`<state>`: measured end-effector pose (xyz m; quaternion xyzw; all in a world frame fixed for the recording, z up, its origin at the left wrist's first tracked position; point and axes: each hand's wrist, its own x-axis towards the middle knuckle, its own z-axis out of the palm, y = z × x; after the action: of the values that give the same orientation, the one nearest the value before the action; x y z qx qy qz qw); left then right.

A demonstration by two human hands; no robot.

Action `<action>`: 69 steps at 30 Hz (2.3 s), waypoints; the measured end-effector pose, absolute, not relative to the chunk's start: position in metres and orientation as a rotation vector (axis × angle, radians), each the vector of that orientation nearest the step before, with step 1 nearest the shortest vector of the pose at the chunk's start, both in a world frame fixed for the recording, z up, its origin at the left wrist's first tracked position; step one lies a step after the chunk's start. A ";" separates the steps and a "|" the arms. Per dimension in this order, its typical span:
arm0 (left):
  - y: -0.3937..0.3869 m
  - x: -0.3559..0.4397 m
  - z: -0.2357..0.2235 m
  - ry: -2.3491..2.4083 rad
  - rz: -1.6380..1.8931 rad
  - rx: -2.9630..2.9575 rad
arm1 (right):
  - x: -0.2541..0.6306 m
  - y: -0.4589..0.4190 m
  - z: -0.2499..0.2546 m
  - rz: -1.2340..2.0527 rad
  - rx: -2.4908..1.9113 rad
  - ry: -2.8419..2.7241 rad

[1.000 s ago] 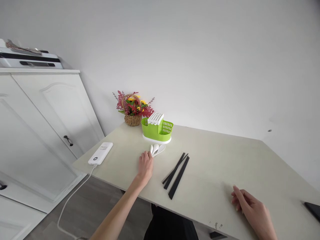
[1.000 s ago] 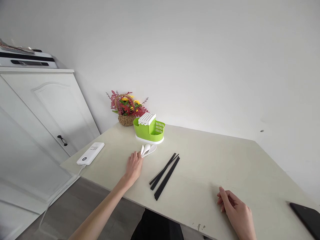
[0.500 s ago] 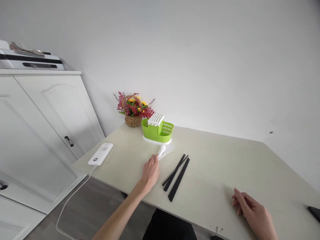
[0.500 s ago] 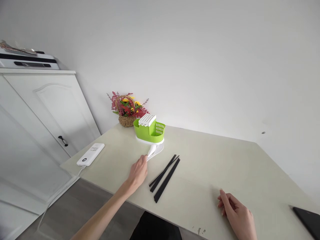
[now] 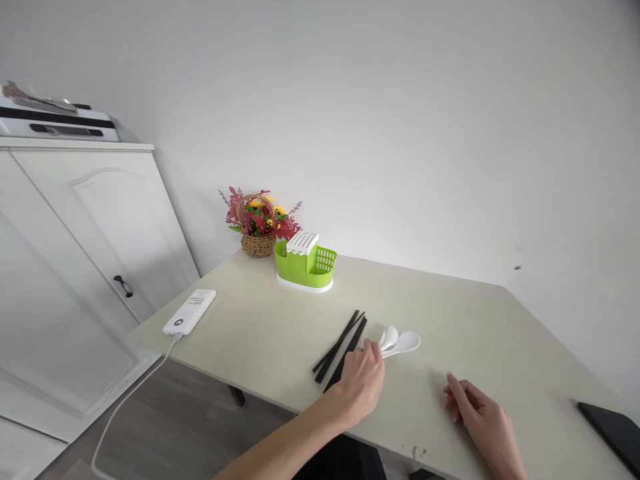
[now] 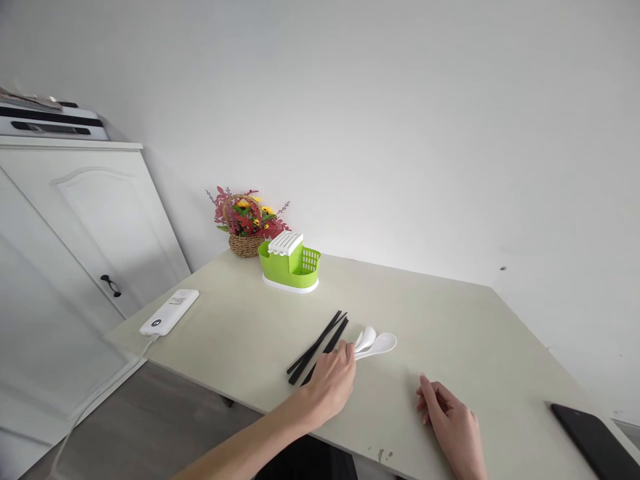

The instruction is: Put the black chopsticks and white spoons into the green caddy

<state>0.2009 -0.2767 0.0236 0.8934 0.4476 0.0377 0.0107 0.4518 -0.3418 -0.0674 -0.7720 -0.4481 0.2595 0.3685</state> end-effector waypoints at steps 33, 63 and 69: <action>-0.277 0.251 -0.040 1.652 0.021 3.077 | 0.442 -0.344 -0.055 0.638 -1.912 -1.122; -0.131 0.115 0.103 1.772 0.904 2.891 | 0.442 -0.344 -0.057 0.594 -1.876 -1.171; -0.078 0.065 0.102 1.996 0.891 2.805 | 0.442 -0.343 -0.058 0.598 -1.877 -1.176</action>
<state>0.0652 -0.0779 0.1024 0.7719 0.5493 0.2452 -0.2057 0.4421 -0.3426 -0.0576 -0.7459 -0.4674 0.2374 0.4110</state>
